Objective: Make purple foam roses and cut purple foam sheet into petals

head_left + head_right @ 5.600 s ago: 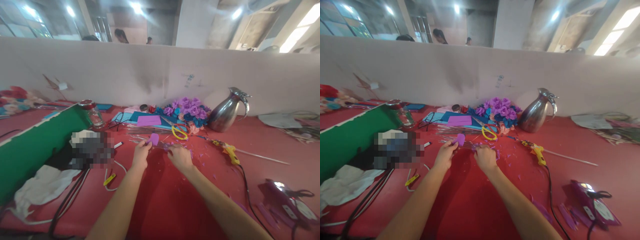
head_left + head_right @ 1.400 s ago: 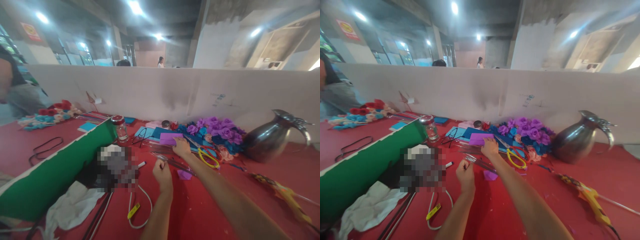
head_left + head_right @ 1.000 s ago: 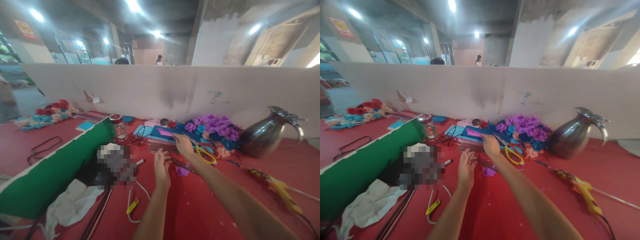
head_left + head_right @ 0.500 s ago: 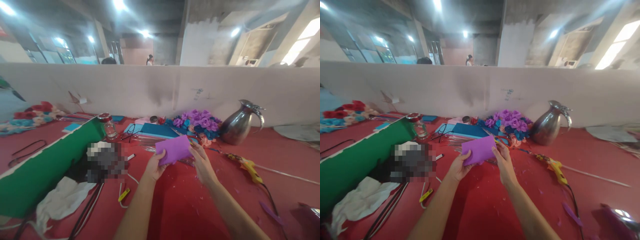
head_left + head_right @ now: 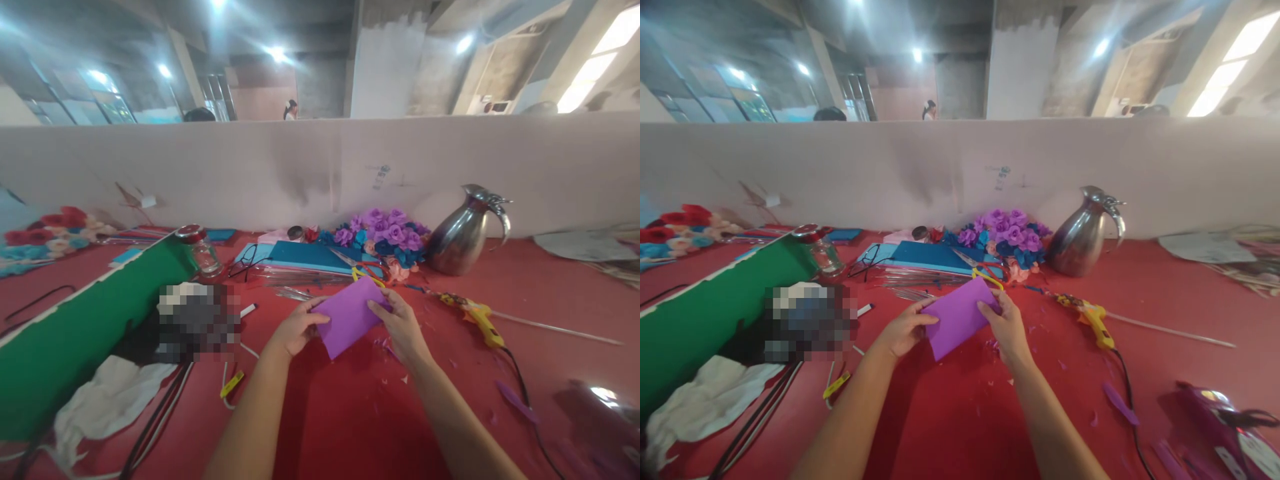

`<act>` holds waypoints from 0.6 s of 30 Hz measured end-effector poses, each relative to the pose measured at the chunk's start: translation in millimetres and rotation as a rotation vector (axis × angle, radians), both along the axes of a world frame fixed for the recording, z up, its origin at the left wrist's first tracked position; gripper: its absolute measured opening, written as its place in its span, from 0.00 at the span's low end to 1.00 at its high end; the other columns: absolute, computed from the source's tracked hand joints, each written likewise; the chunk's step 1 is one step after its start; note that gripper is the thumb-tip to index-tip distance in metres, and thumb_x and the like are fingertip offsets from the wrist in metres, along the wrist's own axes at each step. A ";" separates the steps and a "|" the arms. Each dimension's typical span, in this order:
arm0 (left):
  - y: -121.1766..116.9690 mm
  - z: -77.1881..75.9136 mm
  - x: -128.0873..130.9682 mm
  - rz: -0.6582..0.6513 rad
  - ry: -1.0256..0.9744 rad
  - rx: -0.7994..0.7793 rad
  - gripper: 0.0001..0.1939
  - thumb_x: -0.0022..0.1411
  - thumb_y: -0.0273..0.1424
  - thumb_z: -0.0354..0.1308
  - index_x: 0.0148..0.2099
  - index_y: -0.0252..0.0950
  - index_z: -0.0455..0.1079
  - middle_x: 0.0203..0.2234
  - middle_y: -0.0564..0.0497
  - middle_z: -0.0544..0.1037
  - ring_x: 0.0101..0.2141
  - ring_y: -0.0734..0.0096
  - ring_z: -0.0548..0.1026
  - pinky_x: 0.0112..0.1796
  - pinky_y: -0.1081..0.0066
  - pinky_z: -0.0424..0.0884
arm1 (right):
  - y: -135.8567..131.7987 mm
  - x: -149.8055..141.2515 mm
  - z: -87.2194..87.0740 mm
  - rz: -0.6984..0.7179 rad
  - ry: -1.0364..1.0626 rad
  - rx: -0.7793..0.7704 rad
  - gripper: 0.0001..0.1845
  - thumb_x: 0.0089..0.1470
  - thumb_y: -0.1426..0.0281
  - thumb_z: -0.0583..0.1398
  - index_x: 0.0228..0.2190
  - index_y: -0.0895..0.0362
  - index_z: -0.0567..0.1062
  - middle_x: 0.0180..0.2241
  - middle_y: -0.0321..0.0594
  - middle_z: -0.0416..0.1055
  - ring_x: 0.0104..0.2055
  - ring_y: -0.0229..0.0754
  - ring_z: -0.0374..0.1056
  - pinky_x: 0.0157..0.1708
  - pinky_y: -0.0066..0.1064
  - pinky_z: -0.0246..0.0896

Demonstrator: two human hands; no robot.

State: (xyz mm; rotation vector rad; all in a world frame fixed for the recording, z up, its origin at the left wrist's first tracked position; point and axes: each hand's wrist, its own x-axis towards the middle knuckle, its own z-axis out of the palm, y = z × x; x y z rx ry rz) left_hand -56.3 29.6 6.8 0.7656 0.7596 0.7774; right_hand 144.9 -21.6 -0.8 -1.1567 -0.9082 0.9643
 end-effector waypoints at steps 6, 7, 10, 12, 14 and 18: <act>-13.3 8.9 1.7 -0.227 0.034 0.032 0.18 0.44 0.26 0.67 0.41 0.30 0.76 0.32 0.40 0.80 0.30 0.60 0.79 0.33 0.67 0.72 | 3.2 3.3 17.7 0.428 -0.254 -0.018 0.16 0.43 0.64 0.65 0.37 0.57 0.76 0.34 0.39 0.76 0.34 0.42 0.71 0.37 0.35 0.65; -14.8 8.6 3.7 -0.233 0.064 0.042 0.18 0.43 0.26 0.68 0.40 0.30 0.76 0.31 0.40 0.80 0.29 0.60 0.79 0.33 0.67 0.72 | 7.0 0.8 18.5 0.421 -0.330 0.005 0.16 0.44 0.65 0.64 0.37 0.57 0.76 0.34 0.39 0.76 0.35 0.43 0.71 0.37 0.35 0.65; -15.0 4.7 11.5 -0.147 0.121 0.061 0.16 0.41 0.26 0.70 0.36 0.29 0.77 0.27 0.41 0.80 0.26 0.60 0.78 0.31 0.67 0.72 | 21.6 -6.5 17.0 0.311 -0.507 0.056 0.17 0.45 0.67 0.62 0.39 0.56 0.75 0.36 0.39 0.76 0.37 0.43 0.71 0.38 0.35 0.66; -12.1 1.1 16.5 0.005 0.096 0.045 0.14 0.41 0.27 0.69 0.34 0.29 0.76 0.25 0.42 0.80 0.25 0.62 0.78 0.30 0.67 0.72 | 30.5 -10.8 13.8 0.276 -0.535 0.039 0.20 0.47 0.65 0.60 0.44 0.56 0.72 0.32 0.39 0.76 0.33 0.42 0.72 0.32 0.33 0.66; -8.8 -1.9 19.7 0.183 0.031 0.024 0.13 0.43 0.27 0.68 0.35 0.30 0.76 0.26 0.43 0.81 0.25 0.64 0.78 0.32 0.67 0.73 | 37.6 -15.1 10.1 0.280 -0.550 0.019 0.22 0.49 0.64 0.58 0.46 0.57 0.70 0.29 0.37 0.75 0.29 0.40 0.71 0.28 0.31 0.66; -5.6 -4.7 19.4 0.273 0.050 0.035 0.14 0.42 0.26 0.68 0.36 0.30 0.76 0.28 0.43 0.81 0.26 0.65 0.78 0.32 0.70 0.72 | 53.3 -18.0 6.5 0.286 -0.654 0.013 0.21 0.45 0.67 0.60 0.44 0.57 0.71 0.28 0.36 0.75 0.31 0.41 0.72 0.32 0.31 0.67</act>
